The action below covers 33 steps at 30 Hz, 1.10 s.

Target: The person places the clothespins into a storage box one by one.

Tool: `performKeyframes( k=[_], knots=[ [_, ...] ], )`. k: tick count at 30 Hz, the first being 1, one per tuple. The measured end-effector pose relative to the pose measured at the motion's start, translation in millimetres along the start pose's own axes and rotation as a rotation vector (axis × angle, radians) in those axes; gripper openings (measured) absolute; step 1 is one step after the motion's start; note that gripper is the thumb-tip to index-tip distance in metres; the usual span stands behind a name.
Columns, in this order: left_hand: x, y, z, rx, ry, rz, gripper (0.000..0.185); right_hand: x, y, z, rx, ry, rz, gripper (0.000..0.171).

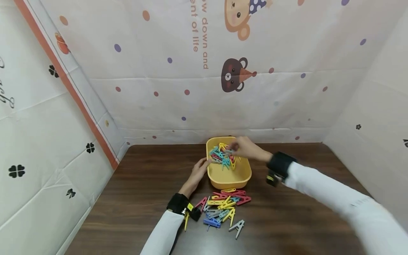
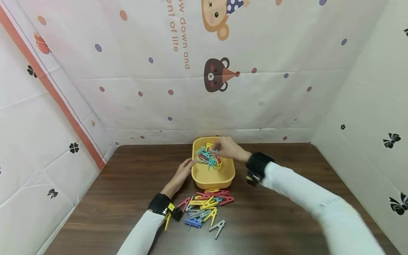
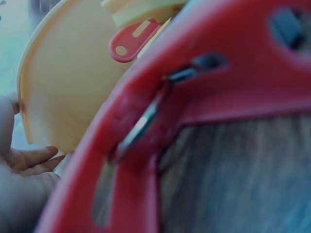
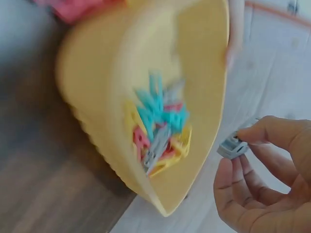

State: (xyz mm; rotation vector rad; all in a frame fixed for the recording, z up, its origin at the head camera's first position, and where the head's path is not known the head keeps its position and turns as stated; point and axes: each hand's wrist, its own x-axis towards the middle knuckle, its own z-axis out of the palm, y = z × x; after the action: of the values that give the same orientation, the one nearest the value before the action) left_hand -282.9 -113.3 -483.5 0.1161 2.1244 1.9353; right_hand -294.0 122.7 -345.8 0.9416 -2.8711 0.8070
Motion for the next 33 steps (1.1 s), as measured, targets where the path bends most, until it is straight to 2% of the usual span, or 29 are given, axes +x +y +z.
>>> performKeyframes(
  k=[4, 7, 9, 12, 16, 21, 25, 28, 33],
  knots=[
    [-0.8, 0.2, -3.1, -0.002, -0.019, -0.008, 0.062, 50, 19, 17, 0.033, -0.025, 0.177, 0.012],
    [-1.8, -0.5, -2.7, 0.004, -0.031, -0.011, 0.061, 71, 33, 32, 0.069, -0.03, 0.32, 0.024],
    [-2.5, -0.5, -2.3, 0.009, -0.029, -0.007, 0.059, 79, 41, 42, 0.053, -0.042, 0.393, 0.039],
    [-1.8, -0.3, -2.8, 0.009, -0.019, 0.001, 0.059, 84, 51, 54, -0.021, -0.05, 0.444, 0.052],
    [0.9, 0.7, -4.2, 0.012, -0.018, 0.003, 0.064, 84, 59, 60, -0.041, -0.047, 0.465, 0.052],
    [2.0, 3.3, -5.3, 0.024, -0.022, 0.012, 0.061, 81, 62, 52, -0.041, -0.077, 0.398, 0.042],
    [5.0, 6.0, -4.1, 0.017, -0.037, 0.027, 0.059, 68, 47, 30, -0.077, -0.091, 0.291, 0.012],
    [4.5, 6.8, -2.8, 0.009, -0.037, 0.031, 0.059, 43, 25, 9, -0.156, -0.072, 0.137, 0.021],
    [-0.2, 2.6, -6.1, 0.01, -0.024, 0.026, 0.057, -17, -19, -14, -0.272, -0.08, -0.096, 0.008]
  ],
)
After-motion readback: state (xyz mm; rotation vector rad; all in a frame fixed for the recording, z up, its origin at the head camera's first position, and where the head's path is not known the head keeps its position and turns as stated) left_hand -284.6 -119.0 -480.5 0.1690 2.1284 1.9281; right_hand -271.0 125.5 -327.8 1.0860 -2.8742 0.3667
